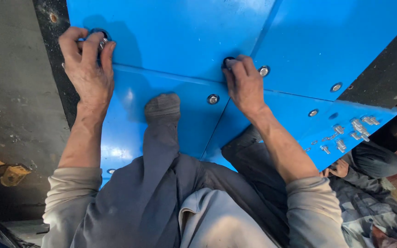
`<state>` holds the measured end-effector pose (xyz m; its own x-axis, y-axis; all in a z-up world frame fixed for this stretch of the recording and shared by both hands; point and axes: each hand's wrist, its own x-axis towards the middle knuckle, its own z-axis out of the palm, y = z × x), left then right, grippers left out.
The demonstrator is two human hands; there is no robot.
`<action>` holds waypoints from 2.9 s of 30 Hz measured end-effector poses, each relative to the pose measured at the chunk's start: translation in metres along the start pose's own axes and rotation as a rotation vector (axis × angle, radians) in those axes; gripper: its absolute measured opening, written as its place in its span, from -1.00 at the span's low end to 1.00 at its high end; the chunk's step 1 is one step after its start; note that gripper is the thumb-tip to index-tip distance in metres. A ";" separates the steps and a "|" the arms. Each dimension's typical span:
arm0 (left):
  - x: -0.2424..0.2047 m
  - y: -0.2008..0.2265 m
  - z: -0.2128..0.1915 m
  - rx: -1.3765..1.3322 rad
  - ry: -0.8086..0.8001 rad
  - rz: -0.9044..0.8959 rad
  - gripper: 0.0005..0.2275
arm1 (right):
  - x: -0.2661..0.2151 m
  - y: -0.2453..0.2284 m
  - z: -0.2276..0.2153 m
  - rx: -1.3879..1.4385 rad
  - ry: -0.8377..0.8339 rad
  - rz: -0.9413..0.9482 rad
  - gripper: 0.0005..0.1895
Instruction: The person assembles blue modular panels by hand, inserting and tightening metal bolts into pre-drilled holes. They lift and position panels, align edges, and secure fasteners across multiple sections of the structure.
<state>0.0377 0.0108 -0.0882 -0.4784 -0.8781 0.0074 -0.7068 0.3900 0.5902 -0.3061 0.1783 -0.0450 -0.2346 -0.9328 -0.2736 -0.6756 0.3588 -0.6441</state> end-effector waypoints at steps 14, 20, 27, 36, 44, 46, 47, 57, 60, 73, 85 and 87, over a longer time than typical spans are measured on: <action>0.002 -0.007 -0.017 0.041 -0.035 0.149 -0.73 | 0.002 0.006 0.005 -0.044 -0.004 -0.102 -0.70; 0.013 -0.010 -0.023 0.051 -0.050 0.183 -0.76 | 0.002 0.004 0.003 -0.062 -0.007 -0.145 -0.70; 0.012 -0.009 -0.022 0.058 -0.047 0.061 -0.75 | -0.002 0.010 0.008 -0.129 -0.031 -0.141 -0.74; 0.037 0.015 -0.039 0.104 -0.146 0.271 -0.78 | -0.003 0.017 0.007 -0.161 0.058 -0.106 -0.68; 0.034 0.014 -0.041 0.184 -0.195 0.225 -0.84 | -0.004 0.021 0.004 -0.139 0.045 -0.147 -0.63; 0.039 0.020 -0.046 0.183 -0.181 0.240 -0.82 | -0.003 0.028 0.001 -0.143 0.028 -0.185 -0.64; 0.038 0.023 -0.050 0.177 -0.171 0.257 -0.80 | -0.007 0.031 0.002 -0.149 0.010 -0.217 -0.64; 0.022 0.009 -0.030 0.232 -0.195 0.150 -0.74 | -0.009 0.024 0.016 -0.176 0.112 -0.159 -0.65; 0.016 0.002 -0.032 0.249 -0.259 0.121 -0.78 | -0.012 0.025 0.018 -0.070 0.155 -0.030 -0.68; 0.010 -0.018 -0.022 0.258 -0.219 0.123 -0.71 | -0.012 0.015 0.026 -0.278 0.152 0.002 -0.68; 0.005 -0.024 -0.029 0.280 -0.215 0.157 -0.71 | -0.013 0.013 0.030 -0.318 0.110 -0.031 -0.72; 0.001 -0.026 -0.028 0.253 -0.241 0.103 -0.71 | -0.014 0.011 0.032 -0.341 0.137 -0.008 -0.73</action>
<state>0.0702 -0.0079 -0.0811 -0.6415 -0.7518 -0.1523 -0.7407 0.5554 0.3780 -0.2877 0.1963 -0.0712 -0.3042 -0.9398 -0.1560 -0.8667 0.3410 -0.3641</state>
